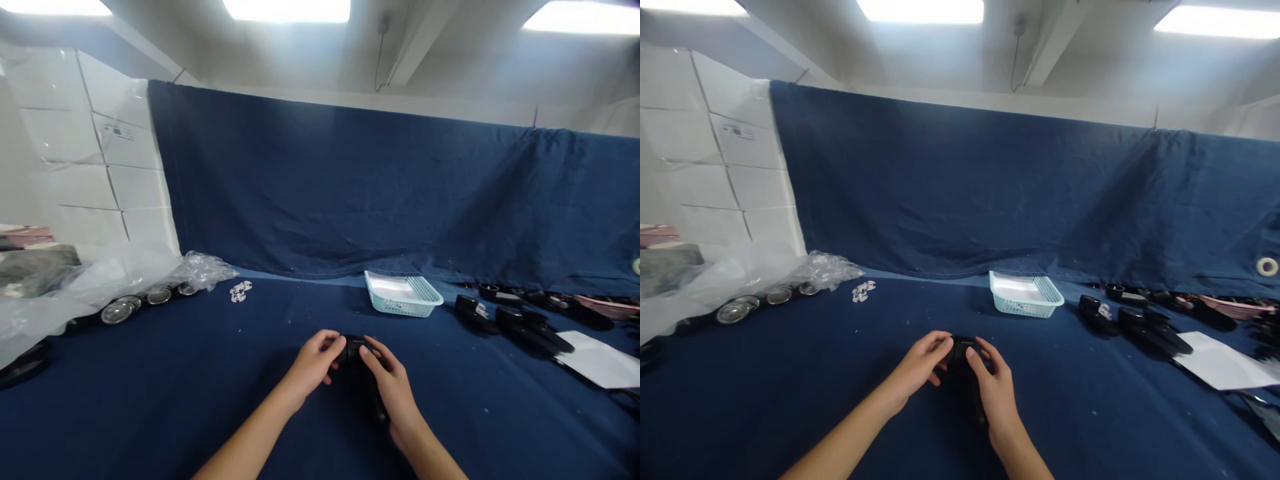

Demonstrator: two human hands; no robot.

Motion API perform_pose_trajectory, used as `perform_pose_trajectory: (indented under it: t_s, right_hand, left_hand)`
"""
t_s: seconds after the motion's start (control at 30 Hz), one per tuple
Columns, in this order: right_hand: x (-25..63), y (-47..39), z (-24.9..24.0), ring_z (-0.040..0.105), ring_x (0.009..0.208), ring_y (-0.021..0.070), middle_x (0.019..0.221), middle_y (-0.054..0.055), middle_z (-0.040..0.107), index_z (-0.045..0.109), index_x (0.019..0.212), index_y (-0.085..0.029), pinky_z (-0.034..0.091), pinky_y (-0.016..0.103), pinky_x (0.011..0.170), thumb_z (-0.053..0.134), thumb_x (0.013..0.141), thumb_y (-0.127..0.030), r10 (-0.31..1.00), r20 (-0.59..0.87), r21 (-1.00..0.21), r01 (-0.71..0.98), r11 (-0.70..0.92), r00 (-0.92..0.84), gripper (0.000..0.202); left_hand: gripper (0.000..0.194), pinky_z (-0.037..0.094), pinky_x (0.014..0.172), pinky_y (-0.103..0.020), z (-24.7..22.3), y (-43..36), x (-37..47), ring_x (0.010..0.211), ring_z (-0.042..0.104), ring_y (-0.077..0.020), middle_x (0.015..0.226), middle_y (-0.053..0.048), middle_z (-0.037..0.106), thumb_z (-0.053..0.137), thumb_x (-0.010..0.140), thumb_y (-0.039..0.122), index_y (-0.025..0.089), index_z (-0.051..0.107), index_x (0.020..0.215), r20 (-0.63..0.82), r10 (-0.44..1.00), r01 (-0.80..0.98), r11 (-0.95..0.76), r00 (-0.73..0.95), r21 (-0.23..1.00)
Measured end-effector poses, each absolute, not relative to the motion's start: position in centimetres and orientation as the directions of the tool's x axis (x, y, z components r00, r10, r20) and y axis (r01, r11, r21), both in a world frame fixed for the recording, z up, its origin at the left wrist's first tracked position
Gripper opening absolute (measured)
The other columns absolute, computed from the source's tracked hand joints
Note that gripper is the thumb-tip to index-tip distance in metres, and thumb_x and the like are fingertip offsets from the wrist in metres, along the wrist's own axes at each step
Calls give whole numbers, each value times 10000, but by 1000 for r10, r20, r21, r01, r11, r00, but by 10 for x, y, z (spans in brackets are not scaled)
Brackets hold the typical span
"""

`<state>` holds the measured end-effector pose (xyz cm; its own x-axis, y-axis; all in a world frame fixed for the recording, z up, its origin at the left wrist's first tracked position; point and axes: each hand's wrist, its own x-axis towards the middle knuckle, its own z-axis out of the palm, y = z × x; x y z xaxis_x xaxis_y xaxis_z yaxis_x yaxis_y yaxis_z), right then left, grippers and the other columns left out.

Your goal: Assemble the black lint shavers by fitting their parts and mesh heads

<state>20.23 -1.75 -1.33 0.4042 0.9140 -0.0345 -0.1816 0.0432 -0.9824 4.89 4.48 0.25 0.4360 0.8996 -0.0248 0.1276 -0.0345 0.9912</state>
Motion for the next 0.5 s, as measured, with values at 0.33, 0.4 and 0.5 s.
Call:
perform_pose_trajectory:
  t_s: [0.33,0.4,0.5]
  right_hand:
    - [203,-16,-15,620,1013,273,1048,61,696,657,1149,-210,445,362,916,743,660,-511,912,17,-989,-129,76,409,581]
    - [203,-15,-16,617,1009,282,1039,66,696,664,1140,-205,442,379,924,748,648,-516,911,39,-991,-101,88,410,588]
    - [205,-13,-18,611,1020,290,1040,70,700,673,1130,-205,436,389,936,750,640,-524,905,49,-992,-82,92,423,590]
  left_hand:
    - [568,528,606,-280,4,46,46,829,663,-213,1186,-152,589,671,757,515,194,536,1206,-20,882,74,-17,470,997]
    - [569,518,525,-289,5,44,47,724,671,-218,1101,-164,620,574,801,588,163,550,1179,-82,883,102,39,463,994]
    - [602,543,692,-292,11,44,44,1018,626,-263,1212,-141,596,758,689,458,197,570,1198,-14,861,29,-1,508,1000]
